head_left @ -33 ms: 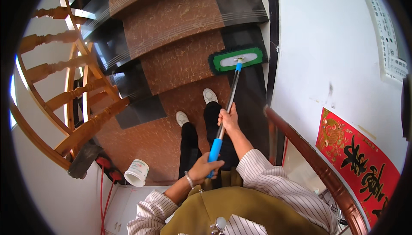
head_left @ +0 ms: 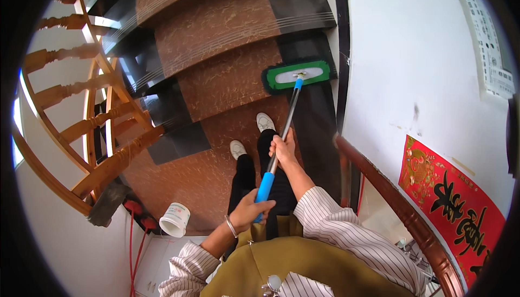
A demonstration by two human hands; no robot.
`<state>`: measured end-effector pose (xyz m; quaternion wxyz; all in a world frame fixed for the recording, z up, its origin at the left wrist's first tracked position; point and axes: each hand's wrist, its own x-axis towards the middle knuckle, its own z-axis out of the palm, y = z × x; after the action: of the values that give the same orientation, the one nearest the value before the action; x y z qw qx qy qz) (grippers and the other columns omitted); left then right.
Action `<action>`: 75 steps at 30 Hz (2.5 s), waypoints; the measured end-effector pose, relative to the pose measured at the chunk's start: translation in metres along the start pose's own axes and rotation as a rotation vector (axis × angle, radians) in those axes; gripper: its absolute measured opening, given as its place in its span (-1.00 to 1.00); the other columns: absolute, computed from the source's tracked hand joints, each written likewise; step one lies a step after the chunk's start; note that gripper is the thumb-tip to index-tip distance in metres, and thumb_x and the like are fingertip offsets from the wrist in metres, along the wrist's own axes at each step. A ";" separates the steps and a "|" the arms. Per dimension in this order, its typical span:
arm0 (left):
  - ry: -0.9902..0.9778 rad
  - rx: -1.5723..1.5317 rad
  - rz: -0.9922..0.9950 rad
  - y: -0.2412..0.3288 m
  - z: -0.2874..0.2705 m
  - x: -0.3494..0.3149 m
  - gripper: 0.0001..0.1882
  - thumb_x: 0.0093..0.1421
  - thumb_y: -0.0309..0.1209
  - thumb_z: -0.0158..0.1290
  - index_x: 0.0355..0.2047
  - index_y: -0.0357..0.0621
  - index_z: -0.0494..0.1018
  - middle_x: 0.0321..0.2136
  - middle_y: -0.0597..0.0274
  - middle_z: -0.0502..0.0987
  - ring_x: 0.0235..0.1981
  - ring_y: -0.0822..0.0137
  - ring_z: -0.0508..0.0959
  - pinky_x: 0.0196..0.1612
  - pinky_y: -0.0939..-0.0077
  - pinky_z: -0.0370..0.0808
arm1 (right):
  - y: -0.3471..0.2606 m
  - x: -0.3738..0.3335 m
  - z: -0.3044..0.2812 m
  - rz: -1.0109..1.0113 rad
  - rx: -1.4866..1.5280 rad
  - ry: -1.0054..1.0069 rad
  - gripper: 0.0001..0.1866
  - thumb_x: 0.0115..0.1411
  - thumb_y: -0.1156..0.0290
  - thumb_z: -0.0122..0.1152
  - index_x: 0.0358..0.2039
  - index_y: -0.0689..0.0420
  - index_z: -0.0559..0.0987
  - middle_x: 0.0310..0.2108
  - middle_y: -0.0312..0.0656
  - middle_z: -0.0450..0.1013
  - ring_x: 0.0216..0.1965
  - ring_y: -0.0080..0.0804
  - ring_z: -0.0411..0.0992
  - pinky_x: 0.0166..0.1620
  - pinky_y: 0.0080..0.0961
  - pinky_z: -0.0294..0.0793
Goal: The person mops a spiral staircase using a flat mop and a bucket of water. They clean each step and the landing, dip the mop into the bucket to wet it, and continue mopping the stairs and floor area.
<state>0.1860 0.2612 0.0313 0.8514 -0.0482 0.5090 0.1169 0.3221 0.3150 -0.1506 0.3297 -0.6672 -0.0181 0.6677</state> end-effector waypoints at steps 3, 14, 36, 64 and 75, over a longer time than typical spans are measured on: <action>0.069 0.219 0.044 0.012 0.021 -0.006 -0.66 0.08 -0.44 0.10 -0.28 -0.23 0.15 -0.65 0.27 0.31 -0.72 0.48 0.33 -0.69 0.59 0.32 | -0.011 -0.005 -0.001 0.020 0.164 -0.102 -0.55 0.15 0.48 0.02 0.00 -0.17 0.13 -0.63 -0.31 0.25 -0.71 -0.56 0.26 -0.67 -0.56 0.30; 0.122 0.069 0.070 -0.015 0.055 0.001 -0.57 0.06 -0.52 0.08 -0.12 -0.30 0.13 -0.61 0.23 0.31 -0.67 0.44 0.34 -0.66 0.52 0.32 | -0.028 -0.012 -0.016 0.105 0.081 -0.184 -0.71 0.14 0.50 0.01 -0.21 -0.12 0.18 -0.67 -0.31 0.21 -0.74 -0.55 0.21 -0.69 -0.57 0.23; 0.266 -0.045 0.036 0.018 0.211 0.042 -0.63 0.01 -0.50 0.10 -0.27 -0.24 0.13 -0.62 0.25 0.28 -0.73 0.46 0.31 -0.71 0.52 0.33 | -0.135 0.005 -0.095 0.403 0.207 -0.358 -0.57 0.16 0.53 -0.02 -0.02 -0.20 0.17 -0.64 -0.31 0.22 -0.70 -0.58 0.24 -0.66 -0.58 0.28; 0.189 -0.028 0.188 0.008 0.170 -0.119 -0.44 0.03 -0.38 0.15 0.01 -0.29 0.21 -0.47 0.31 0.36 -0.46 0.49 0.38 -0.39 0.62 0.33 | -0.190 -0.125 -0.007 0.052 -0.176 -0.621 -0.30 0.15 0.50 0.02 0.21 0.00 -0.10 -0.48 -0.17 0.35 -0.55 -0.43 0.43 -0.49 -0.48 0.52; 0.002 -0.186 0.349 0.090 0.162 0.012 -0.44 0.11 -0.43 0.09 0.05 -0.26 0.08 -0.61 0.29 0.31 -0.66 0.45 0.35 -0.63 0.53 0.32 | -0.222 0.029 0.034 0.021 -0.233 -0.343 -0.49 0.18 0.55 -0.09 0.12 -0.06 0.07 -0.58 -0.21 0.30 -0.71 -0.53 0.26 -0.71 -0.55 0.33</action>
<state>0.3080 0.3830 0.1010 0.8096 -0.0379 0.4975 0.3093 0.3866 0.5166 -0.0696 0.2355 -0.5776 -0.1442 0.7682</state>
